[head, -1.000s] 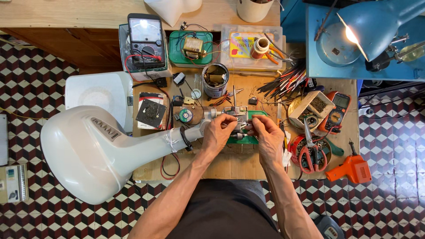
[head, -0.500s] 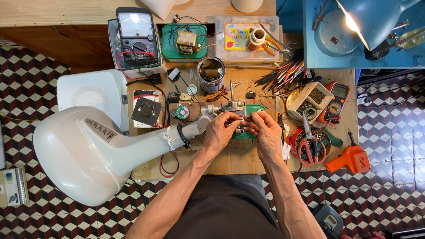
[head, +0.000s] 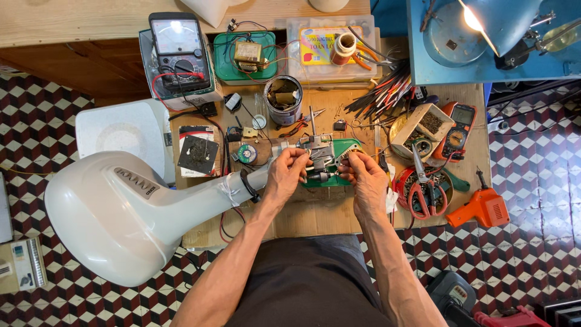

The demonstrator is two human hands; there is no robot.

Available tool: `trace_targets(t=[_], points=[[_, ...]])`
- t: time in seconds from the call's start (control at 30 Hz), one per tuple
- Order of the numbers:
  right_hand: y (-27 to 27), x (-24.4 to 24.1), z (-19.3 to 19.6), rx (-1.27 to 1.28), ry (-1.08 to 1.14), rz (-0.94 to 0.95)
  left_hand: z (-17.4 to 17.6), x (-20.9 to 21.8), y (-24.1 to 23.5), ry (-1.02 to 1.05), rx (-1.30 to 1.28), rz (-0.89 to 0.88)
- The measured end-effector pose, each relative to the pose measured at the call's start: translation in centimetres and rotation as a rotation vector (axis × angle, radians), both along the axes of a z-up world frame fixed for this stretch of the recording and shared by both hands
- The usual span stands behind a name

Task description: The person works on a small motor assembly at a cluttered workbench. They use a heat gun to apply heat to the motor, then manipulate wires and components with their hands and pliers. The person repeatedly heats and adjusts the motor throughout the clip.

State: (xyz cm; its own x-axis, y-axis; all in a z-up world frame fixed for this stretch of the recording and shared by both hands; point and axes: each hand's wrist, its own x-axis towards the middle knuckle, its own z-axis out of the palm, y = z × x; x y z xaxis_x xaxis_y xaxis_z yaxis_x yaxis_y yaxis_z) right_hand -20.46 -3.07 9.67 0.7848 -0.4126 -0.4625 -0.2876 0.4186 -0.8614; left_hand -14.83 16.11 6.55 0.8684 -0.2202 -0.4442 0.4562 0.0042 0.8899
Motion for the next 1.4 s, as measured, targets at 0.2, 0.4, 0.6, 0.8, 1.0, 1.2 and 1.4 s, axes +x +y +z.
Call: trace_targets(t=[0.2, 0.4, 0.6, 0.8, 1.0, 1.2, 1.4], points=[[0.4, 0.0, -0.3, -0.040, -0.050, 0.053, 0.0, 0.1, 0.9, 0.021, -0.048, 0.014], [1.4, 1.2, 0.2, -0.121, -0.038, 0.093, 0.0, 0.5, 0.3, -0.074, 0.057, 0.033], [1.5, 1.9, 0.1, -0.151, -0.029, 0.118, 1.7, -0.1, -0.9, -0.455, 0.432, 0.090], [0.9, 1.5, -0.8, -0.141, -0.013, 0.114, 3.1, -2.9, -2.1, -0.652, 0.677, -0.115], [0.6, 0.8, -0.7, -0.132, -0.010, 0.080, 2.6, -1.9, -2.9, -0.679, 0.768, -0.136], [0.6, 1.1, -0.5, -0.160, -0.058, 0.098, 2.3, -1.4, -2.6, -0.722, 0.721, -0.143], [0.7, 1.2, -0.4, -0.255, -0.079, 0.203, 2.5, -1.8, -1.8, -0.749, 0.681, -0.107]])
